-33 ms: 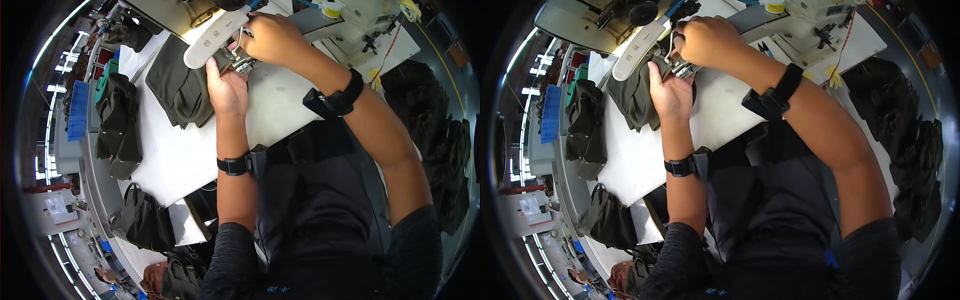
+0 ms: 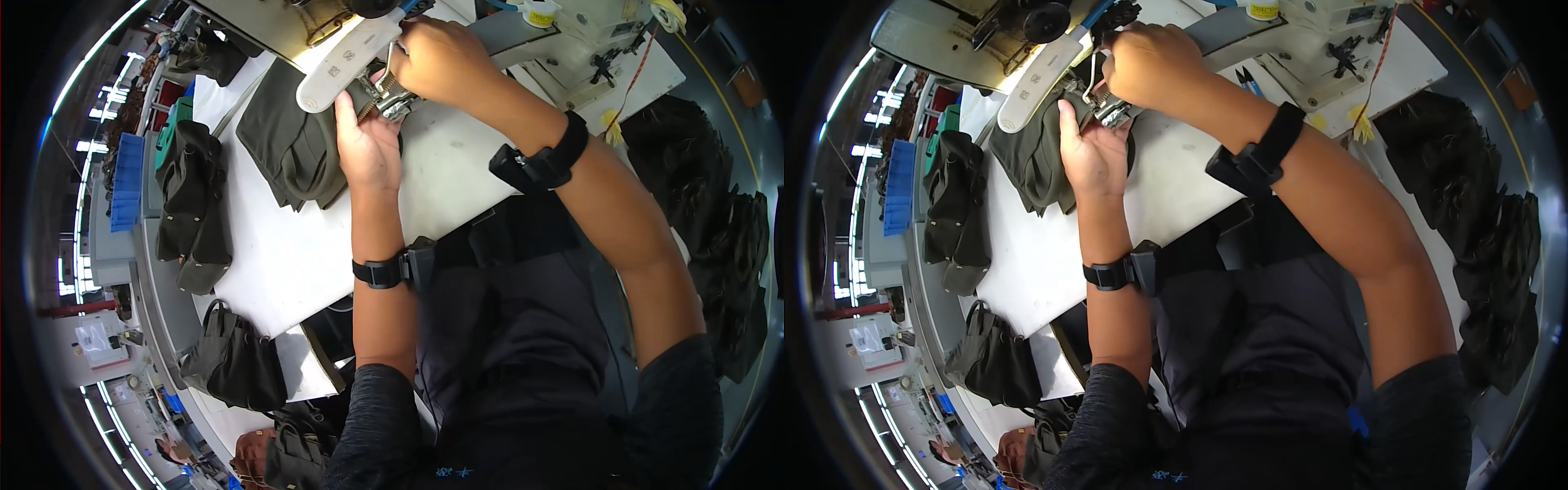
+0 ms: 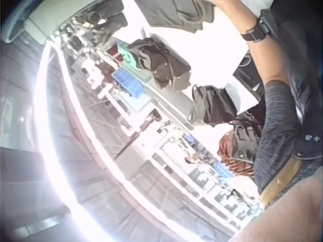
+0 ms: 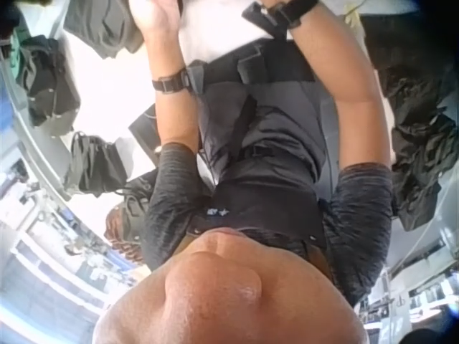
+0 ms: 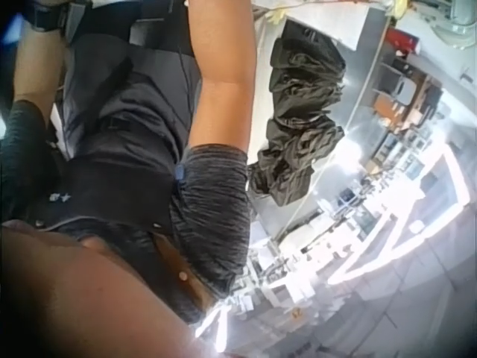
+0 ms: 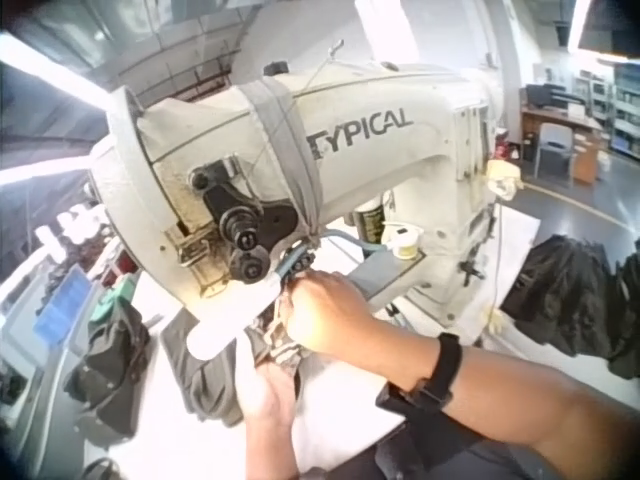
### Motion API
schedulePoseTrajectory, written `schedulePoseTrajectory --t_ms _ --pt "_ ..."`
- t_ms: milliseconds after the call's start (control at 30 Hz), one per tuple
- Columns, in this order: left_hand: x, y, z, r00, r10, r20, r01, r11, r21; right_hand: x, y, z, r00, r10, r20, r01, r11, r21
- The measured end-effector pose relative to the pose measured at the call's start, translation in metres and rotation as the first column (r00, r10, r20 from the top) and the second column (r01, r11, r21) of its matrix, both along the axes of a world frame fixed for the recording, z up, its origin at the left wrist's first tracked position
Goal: The recorder uses an industrial sewing machine to assemble and stitch a green canvas bag.
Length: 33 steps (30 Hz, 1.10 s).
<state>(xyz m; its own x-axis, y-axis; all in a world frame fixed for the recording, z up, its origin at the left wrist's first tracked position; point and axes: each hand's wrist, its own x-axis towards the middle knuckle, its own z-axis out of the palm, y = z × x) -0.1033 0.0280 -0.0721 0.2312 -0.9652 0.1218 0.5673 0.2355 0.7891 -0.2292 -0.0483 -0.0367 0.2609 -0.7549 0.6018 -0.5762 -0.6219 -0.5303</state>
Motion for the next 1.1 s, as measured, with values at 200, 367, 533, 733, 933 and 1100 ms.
schedulePoseTrajectory --t_ms 200,367,533,733,933,1100 --pt "-0.005 0.004 0.005 0.979 0.196 0.063 -0.198 0.980 0.024 -0.001 -0.011 -0.010 0.965 -0.063 -0.256 0.029 0.991 -0.134" --pt "-0.003 0.002 -0.001 0.978 0.018 -0.207 -0.047 0.990 -0.135 -0.012 -0.004 -0.006 0.975 0.216 0.046 -0.214 0.976 -0.043" --pt "-0.005 0.001 0.002 0.976 0.036 -0.217 -0.064 0.990 -0.126 -0.021 -0.001 0.007 0.905 0.414 0.093 -0.400 0.906 -0.139" --pt "-0.002 -0.005 -0.001 0.989 0.053 -0.137 -0.064 0.995 -0.082 -0.026 0.000 0.013 0.889 0.445 0.110 -0.449 0.893 0.015" --pt "0.003 -0.004 0.004 0.993 0.065 -0.094 -0.069 0.997 -0.038 -0.026 -0.003 0.020 0.913 0.408 -0.010 -0.394 0.887 0.240" --pt "-0.006 0.006 0.016 0.989 0.141 -0.043 -0.134 0.982 0.133 -0.024 -0.007 0.012 0.916 0.402 -0.008 -0.395 0.904 0.164"
